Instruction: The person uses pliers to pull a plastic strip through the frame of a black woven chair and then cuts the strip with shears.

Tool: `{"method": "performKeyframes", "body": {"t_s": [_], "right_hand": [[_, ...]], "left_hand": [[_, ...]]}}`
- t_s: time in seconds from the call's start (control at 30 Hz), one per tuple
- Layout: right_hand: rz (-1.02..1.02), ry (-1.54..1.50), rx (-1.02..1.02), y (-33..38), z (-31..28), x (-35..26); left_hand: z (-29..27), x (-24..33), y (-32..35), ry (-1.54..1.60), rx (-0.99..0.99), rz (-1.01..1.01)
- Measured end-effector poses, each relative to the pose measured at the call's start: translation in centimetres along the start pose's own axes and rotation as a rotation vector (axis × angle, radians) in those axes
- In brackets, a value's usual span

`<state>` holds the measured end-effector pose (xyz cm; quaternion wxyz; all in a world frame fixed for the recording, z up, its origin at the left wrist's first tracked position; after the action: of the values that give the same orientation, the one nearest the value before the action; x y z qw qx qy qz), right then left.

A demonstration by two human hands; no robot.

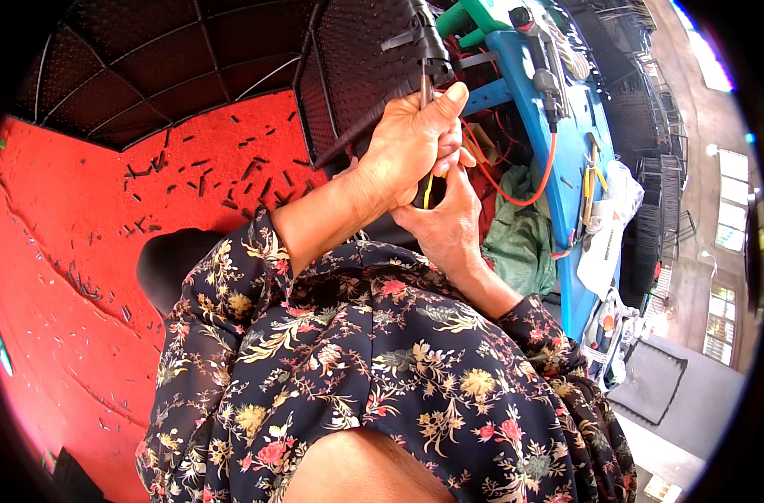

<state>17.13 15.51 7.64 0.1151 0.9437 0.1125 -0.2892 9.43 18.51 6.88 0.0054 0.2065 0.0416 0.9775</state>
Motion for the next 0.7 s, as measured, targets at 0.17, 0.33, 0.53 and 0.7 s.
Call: {"method": "performKeyframes", "body": {"t_s": [0.17,0.33,0.53,0.7], "right_hand": [[-0.100,0.103,0.085,0.3,-0.9,-1.1],[-0.121,0.134,0.122,0.4,-0.8,-1.7],[-0.025,0.109,0.095,0.5,-0.2,-1.0],[-0.020,0.044,-0.098,0.3,2.1,-0.6]], "left_hand": [[0.4,-0.2,0.1,0.064,-0.041,-0.018],[0.7,0.1,0.2,0.114,-0.135,0.000],[0.5,0.6,0.5,0.169,-0.203,0.027],[-1.1,0.7,1.1,-0.009,-0.071,0.029]]}}
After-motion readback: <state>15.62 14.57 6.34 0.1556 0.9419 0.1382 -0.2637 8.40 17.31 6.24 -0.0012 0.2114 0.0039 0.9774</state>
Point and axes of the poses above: each hand's wrist, its own y-axis away from the middle knuckle, its own z-axis out of the palm, x = y × z, the point moved 10 cm from there along -y, towards the middle knuckle, and after that the axes turned 9 degrees about y, right-handed, at the moved point
